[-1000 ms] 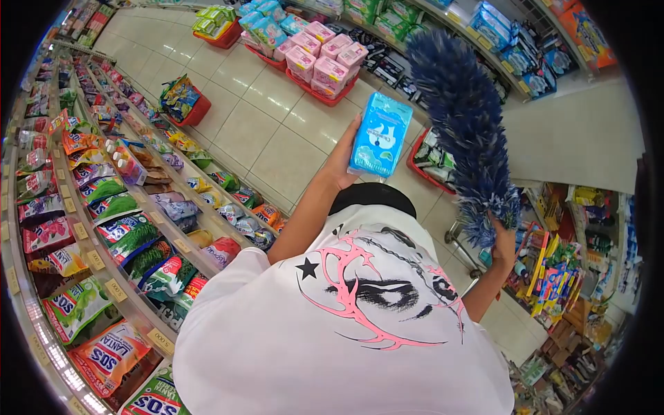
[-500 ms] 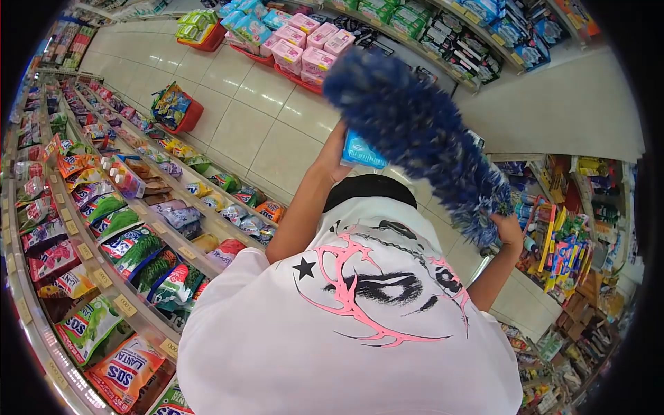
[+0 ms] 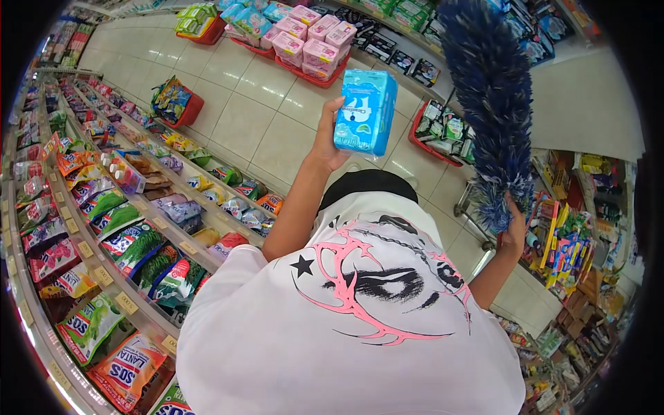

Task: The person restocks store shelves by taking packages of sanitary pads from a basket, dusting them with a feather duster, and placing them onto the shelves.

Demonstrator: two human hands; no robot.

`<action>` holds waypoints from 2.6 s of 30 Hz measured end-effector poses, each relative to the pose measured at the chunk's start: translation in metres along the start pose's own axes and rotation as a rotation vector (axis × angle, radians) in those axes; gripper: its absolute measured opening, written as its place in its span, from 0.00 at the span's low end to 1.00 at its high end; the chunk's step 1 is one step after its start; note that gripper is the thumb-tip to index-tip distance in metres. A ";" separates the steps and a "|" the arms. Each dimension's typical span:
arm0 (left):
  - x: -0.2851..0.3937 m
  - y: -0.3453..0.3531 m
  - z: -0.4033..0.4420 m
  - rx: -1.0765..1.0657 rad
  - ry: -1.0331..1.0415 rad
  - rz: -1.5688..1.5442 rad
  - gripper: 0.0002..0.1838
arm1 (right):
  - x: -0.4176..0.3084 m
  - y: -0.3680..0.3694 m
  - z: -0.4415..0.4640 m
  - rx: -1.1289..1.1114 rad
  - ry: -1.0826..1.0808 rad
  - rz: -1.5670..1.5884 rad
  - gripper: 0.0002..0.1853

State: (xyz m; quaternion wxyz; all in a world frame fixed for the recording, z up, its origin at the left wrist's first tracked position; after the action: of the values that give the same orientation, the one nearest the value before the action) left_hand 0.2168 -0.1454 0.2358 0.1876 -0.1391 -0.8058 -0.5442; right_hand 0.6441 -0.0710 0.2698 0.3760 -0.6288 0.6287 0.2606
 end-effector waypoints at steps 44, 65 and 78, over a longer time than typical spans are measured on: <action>-0.028 0.002 0.006 -0.156 -0.031 -0.116 0.32 | -0.026 -0.027 0.007 -0.356 -0.198 -0.979 0.29; -0.008 0.002 0.007 -0.360 0.051 -0.035 0.51 | -0.025 -0.005 0.011 0.038 -0.171 -0.131 0.23; 0.012 0.012 0.000 -0.112 -0.020 -0.160 0.34 | 0.015 -0.079 0.038 -0.061 -0.125 -0.187 0.28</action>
State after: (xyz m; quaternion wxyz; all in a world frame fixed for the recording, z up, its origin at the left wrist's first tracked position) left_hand 0.2112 -0.1409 0.2509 0.1277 -0.0901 -0.7844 -0.6002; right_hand 0.7285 -0.0550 0.2468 0.4176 -0.6785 0.5345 0.2821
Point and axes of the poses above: each hand's wrist, its own z-axis towards the middle knuckle, its own y-axis out of the palm, x = y × z, the point moved 3 cm from there along z, towards the middle knuckle, and after that the axes turned 7 degrees about y, right-handed, at the moved point
